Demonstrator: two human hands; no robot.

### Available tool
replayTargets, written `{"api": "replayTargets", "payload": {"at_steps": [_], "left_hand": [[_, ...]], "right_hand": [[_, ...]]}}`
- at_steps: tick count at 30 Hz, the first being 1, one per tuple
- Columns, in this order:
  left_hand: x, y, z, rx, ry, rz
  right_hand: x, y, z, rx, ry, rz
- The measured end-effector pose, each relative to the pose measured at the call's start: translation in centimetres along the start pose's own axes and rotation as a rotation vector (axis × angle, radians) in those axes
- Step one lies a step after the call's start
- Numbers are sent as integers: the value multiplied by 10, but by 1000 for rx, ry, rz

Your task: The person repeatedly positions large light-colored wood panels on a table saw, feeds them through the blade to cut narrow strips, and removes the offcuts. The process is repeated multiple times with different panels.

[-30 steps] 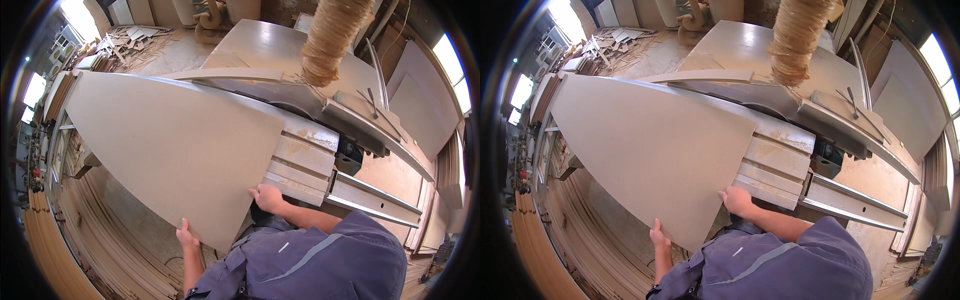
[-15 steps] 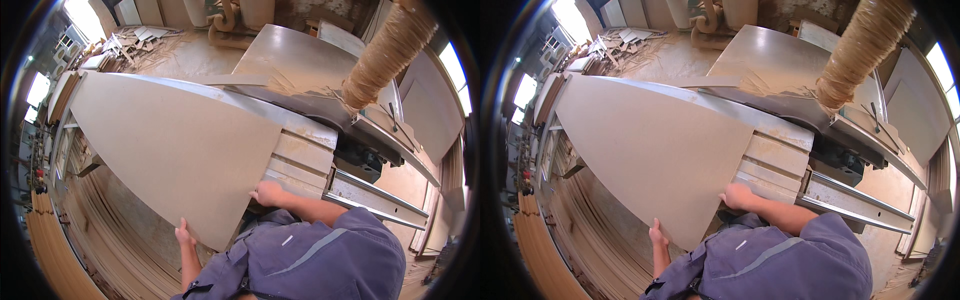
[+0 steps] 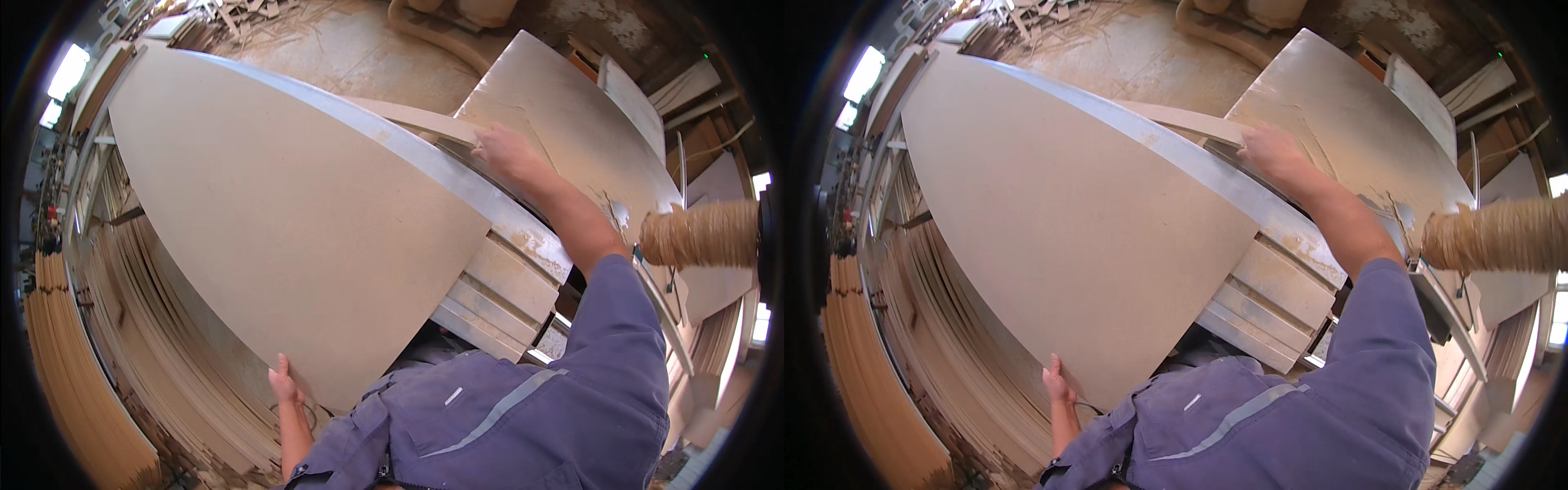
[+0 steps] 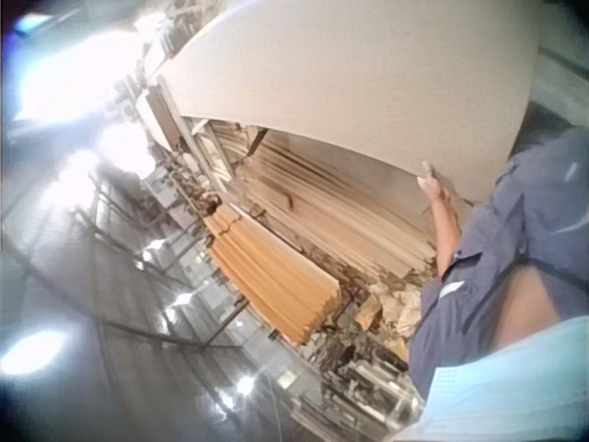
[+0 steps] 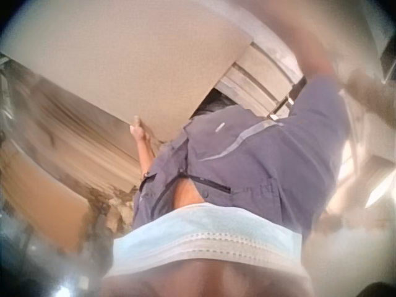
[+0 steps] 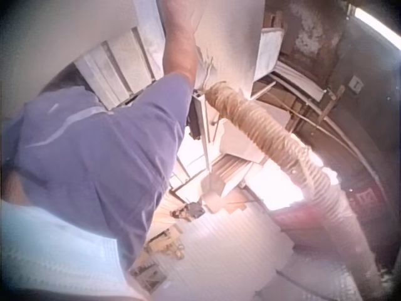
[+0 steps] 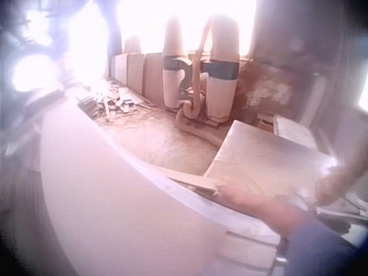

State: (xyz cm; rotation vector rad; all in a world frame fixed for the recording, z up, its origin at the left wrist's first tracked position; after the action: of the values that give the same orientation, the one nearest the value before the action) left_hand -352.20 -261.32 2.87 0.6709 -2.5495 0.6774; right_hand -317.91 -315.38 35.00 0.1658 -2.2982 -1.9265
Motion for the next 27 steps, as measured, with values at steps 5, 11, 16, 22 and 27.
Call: {"api": "replayTargets", "payload": {"at_steps": [5, 11, 16, 22, 27], "left_hand": [[10, -23, -16, -21, 78, -48], [4, -28, -19, -38, 70, -6], [12, -41, -31, -55, 91, -58], [15, -45, -33, -19, 82, -42], [19, -50, -39, -45, 74, -40]], "right_hand": [[-35, -58, -28, -23, 129, 123], [-38, -55, -12, 160, 284, 181], [-36, -62, -11, 224, 233, 204], [-42, -66, -9, 391, 271, 255], [-75, -49, -46, -38, 155, 340]]}}
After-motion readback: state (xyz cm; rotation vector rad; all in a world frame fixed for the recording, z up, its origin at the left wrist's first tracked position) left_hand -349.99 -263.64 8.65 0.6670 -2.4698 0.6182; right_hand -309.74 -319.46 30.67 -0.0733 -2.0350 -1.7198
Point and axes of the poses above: each hand's wrist, its own x-axis away from the middle knuckle, its own y-axis out of the back of the hand, z = x × y, the point moved 8 cm from there along -x, towards the middle knuckle, and after that the axes turned 3 degrees about z, right-handed, at the moved point
